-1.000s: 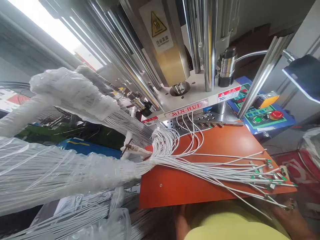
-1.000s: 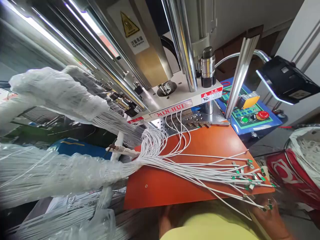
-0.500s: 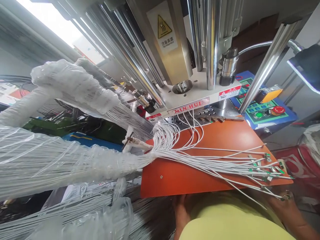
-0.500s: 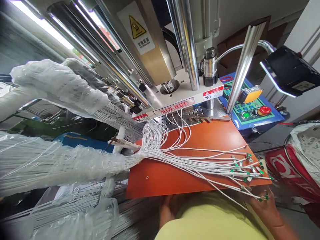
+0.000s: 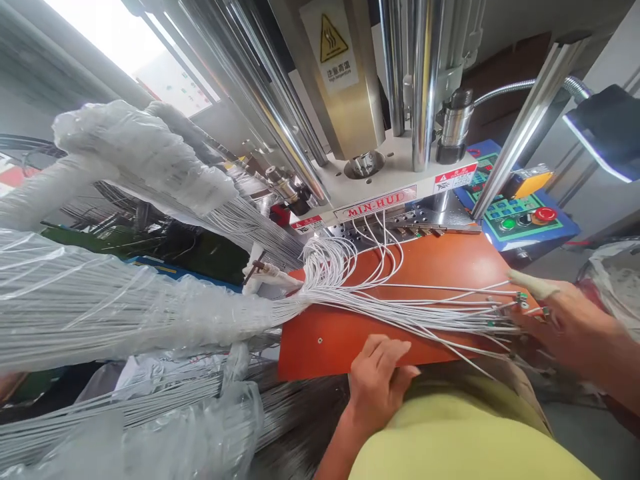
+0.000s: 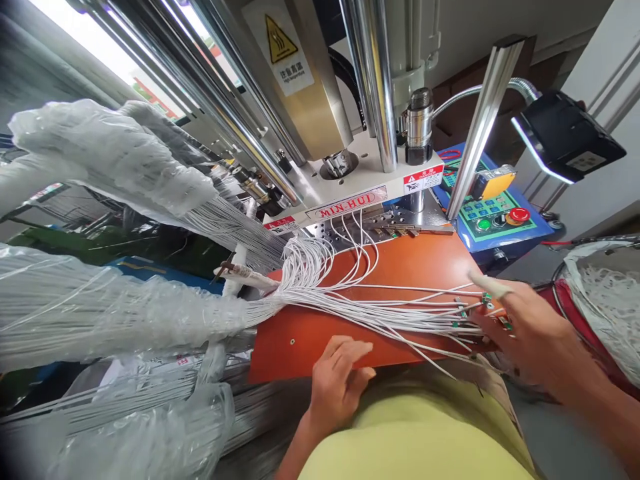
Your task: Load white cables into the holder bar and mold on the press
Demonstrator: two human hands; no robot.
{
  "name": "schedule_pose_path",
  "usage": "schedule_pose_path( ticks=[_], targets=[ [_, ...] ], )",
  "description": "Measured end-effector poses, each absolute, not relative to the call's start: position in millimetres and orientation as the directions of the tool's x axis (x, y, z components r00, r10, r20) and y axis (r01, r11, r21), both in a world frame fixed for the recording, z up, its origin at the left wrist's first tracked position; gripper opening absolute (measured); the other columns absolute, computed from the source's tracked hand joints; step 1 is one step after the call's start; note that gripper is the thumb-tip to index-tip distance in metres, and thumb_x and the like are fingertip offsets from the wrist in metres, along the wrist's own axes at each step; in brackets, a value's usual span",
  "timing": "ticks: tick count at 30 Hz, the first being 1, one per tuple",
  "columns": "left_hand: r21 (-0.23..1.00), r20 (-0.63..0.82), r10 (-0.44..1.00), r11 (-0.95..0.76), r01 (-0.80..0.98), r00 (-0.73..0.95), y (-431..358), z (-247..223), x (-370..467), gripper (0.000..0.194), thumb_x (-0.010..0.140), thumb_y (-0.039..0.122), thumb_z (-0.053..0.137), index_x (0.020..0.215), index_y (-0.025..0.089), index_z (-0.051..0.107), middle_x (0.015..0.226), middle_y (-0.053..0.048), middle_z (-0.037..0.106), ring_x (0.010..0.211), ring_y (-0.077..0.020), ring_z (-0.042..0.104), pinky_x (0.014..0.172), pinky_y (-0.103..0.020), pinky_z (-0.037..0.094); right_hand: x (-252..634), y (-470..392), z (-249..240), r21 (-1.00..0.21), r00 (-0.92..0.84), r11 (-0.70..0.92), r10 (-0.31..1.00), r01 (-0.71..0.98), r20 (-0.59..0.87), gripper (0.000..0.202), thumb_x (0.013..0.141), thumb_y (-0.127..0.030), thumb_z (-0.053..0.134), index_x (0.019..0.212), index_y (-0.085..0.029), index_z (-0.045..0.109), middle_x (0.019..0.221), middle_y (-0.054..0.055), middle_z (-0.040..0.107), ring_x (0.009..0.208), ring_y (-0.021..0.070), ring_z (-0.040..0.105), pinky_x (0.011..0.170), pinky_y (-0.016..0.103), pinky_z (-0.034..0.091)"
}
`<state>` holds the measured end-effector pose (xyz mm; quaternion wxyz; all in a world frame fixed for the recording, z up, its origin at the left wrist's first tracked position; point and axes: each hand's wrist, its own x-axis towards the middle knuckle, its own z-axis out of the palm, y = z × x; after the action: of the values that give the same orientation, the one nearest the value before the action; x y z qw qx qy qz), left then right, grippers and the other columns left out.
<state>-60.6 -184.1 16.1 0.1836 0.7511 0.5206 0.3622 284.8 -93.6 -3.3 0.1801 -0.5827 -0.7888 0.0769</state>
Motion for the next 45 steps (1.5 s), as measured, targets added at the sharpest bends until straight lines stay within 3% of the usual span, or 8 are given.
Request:
schedule_pose_path(
  ticks=[3, 7, 21, 30, 34, 36, 39, 45],
  targets=[
    [0.399, 0.382, 0.813, -0.574, 0.715, 0.44, -147, 22, -31, 0.053, 0.091, 0.052, 0.055, 0.13, 0.017, 0.055, 0.124, -0.009, 0.067, 0.125, -0.0239, 0.052, 0.107, -0.037, 0.042, 233, -57, 5, -0.262, -0.557, 0.591, 0.806, 0.763, 0.197, 0.059, 0.094, -0.035, 0.044, 0.15, -0.027, 0.027, 0.126, 0.012, 0.06, 0.116, 0.0294, 0.055, 0.089, 0.043, 0.046],
    [0.279, 0.289, 0.801, -0.594, 0.755, 0.524, -131, 1, -12, 0.062, 0.093, 0.059, 0.044, 0.134, 0.013, 0.051, 0.133, -0.011, 0.061, 0.136, -0.025, 0.043, 0.118, -0.045, 0.028, 210, -31, -2, -0.225, -0.643, 0.641, 0.762, 0.734, 0.073, 0.065, 0.089, -0.03, 0.05, 0.149, -0.022, 0.029, 0.113, 0.01, 0.065, 0.1, 0.0278, 0.059, 0.087, 0.044, 0.043],
    [0.409, 0.245, 0.861, -0.508, 0.758, 0.445, -142, -19, -12, 0.061, 0.091, 0.06, 0.049, 0.13, 0.013, 0.053, 0.129, -0.012, 0.062, 0.128, -0.0233, 0.05, 0.113, -0.039, 0.038, 195, -44, -1, -0.091, -0.707, 0.706, 0.707, 0.702, 0.032, 0.064, 0.088, -0.02, 0.045, 0.148, -0.024, 0.024, 0.119, 0.01, 0.061, 0.1, 0.0272, 0.054, 0.065, 0.033, 0.034],
    [0.391, 0.166, 0.872, -0.487, 0.781, 0.461, -140, -13, -9, 0.067, 0.093, 0.061, 0.043, 0.142, 0.016, 0.043, 0.149, -0.009, 0.046, 0.133, -0.0251, 0.042, 0.11, -0.04, 0.036, 193, -29, -7, -0.043, -0.726, 0.726, 0.688, 0.687, 0.02, 0.063, 0.091, -0.015, 0.043, 0.149, -0.017, 0.02, 0.1, 0.01, 0.063, 0.087, 0.0253, 0.057, 0.06, 0.031, 0.036],
    [0.369, 0.185, 0.855, -0.517, 0.772, 0.484, -141, -15, -12, 0.061, 0.094, 0.056, 0.044, 0.14, 0.016, 0.046, 0.151, -0.008, 0.044, 0.132, -0.0252, 0.042, 0.112, -0.04, 0.033, 192, -18, -17, -0.002, -0.691, 0.691, 0.723, 0.723, 0.004, 0.051, 0.088, -0.009, 0.037, 0.14, -0.013, 0.037, 0.1, 0.013, 0.065, 0.085, 0.0268, 0.06, 0.062, 0.034, 0.042],
    [0.353, 0.199, 0.85, -0.527, 0.773, 0.489, -141, -16, -13, 0.059, 0.094, 0.054, 0.046, 0.138, 0.016, 0.047, 0.15, -0.008, 0.045, 0.131, -0.0253, 0.042, 0.111, -0.041, 0.033, 193, -11, -20, -0.054, -0.657, 0.655, 0.753, 0.753, -0.025, 0.045, 0.085, -0.008, 0.036, 0.129, -0.013, 0.048, 0.1, 0.014, 0.066, 0.085, 0.0268, 0.062, 0.064, 0.036, 0.045],
    [0.366, 0.205, 0.86, -0.51, 0.778, 0.467, -142, -14, -12, 0.057, 0.093, 0.056, 0.048, 0.135, 0.018, 0.051, 0.147, -0.008, 0.048, 0.127, -0.0256, 0.045, 0.107, -0.042, 0.037, 197, 4, -14, -0.322, -0.657, 0.612, 0.753, 0.722, -0.044, 0.044, 0.08, -0.008, 0.039, 0.121, -0.015, 0.053, 0.095, 0.01, 0.065, 0.085, 0.0228, 0.063, 0.07, 0.034, 0.049],
    [0.394, 0.211, 0.87, -0.493, 0.776, 0.445, -143, -10, -12, 0.054, 0.092, 0.056, 0.049, 0.131, 0.019, 0.053, 0.145, -0.006, 0.051, 0.124, -0.0242, 0.047, 0.106, -0.041, 0.039, 205, 32, 29, -0.79, -0.653, 0.255, 0.722, 0.558, -0.228, 0.052, 0.09, -0.028, 0.038, 0.14, -0.014, 0.04, 0.084, 0.005, 0.06, 0.05, 0.0114, 0.053, 0.046, 0.025, 0.041]
  ],
)
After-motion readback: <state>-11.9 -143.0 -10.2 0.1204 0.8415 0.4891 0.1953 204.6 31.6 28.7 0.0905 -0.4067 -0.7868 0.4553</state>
